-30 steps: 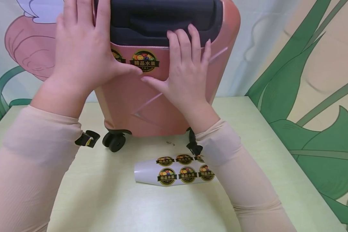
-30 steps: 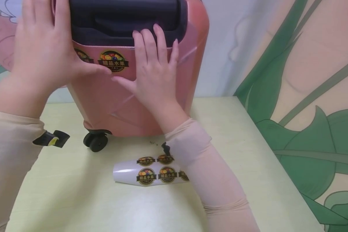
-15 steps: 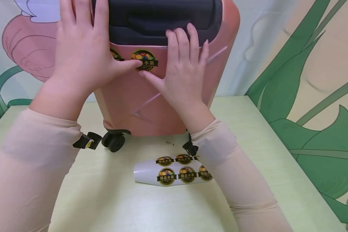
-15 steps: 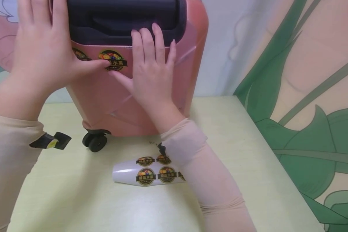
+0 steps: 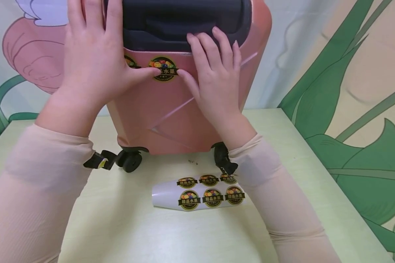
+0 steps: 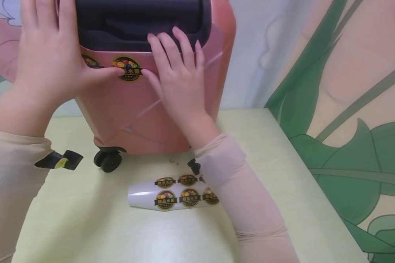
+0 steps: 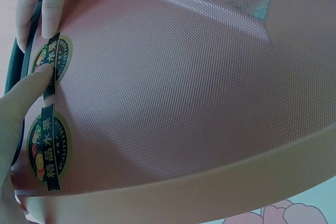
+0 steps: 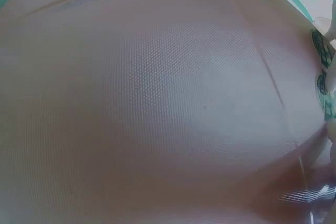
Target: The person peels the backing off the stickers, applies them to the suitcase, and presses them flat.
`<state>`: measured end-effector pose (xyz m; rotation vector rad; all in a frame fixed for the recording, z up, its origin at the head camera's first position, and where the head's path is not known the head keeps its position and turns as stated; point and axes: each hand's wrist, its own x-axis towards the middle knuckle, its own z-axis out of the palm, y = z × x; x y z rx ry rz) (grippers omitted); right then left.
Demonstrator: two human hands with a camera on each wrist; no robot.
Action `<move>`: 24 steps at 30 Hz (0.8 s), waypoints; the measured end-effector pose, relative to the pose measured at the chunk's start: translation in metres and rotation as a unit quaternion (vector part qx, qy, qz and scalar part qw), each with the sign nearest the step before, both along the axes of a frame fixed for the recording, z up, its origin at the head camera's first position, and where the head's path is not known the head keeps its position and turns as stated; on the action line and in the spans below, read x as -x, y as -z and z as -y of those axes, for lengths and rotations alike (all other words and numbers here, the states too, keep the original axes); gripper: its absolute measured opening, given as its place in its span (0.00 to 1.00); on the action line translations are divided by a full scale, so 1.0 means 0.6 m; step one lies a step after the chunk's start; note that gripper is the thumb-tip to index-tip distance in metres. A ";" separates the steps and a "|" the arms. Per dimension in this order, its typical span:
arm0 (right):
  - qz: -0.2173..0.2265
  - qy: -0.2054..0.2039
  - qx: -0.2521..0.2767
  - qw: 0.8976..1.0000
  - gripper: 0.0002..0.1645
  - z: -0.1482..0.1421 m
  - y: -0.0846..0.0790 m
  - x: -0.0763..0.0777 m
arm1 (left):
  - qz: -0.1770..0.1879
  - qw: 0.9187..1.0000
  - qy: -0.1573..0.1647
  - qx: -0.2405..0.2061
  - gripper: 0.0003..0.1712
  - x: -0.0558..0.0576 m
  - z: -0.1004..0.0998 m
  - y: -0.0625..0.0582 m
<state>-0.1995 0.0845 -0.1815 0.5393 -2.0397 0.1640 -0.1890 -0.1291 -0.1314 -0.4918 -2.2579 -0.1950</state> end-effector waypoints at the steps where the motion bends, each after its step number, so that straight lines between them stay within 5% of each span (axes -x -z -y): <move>1: -0.006 -0.002 0.003 1.000 0.38 0.002 0.001 0.001 | -0.001 1.000 0.002 -0.001 0.65 0.000 0.001 0.000; 7: -0.035 0.010 0.026 0.999 0.48 0.018 0.008 0.006 | 0.003 1.000 0.009 0.002 0.67 -0.002 0.006 0.000; 19: -0.054 -0.016 0.046 0.997 0.31 0.015 0.002 0.013 | 0.025 1.000 0.009 -0.004 0.67 -0.005 0.007 -0.005; 24: -0.062 0.014 0.032 0.997 0.44 0.022 0.005 0.015 | 0.025 1.000 0.011 0.001 0.67 -0.004 0.006 -0.005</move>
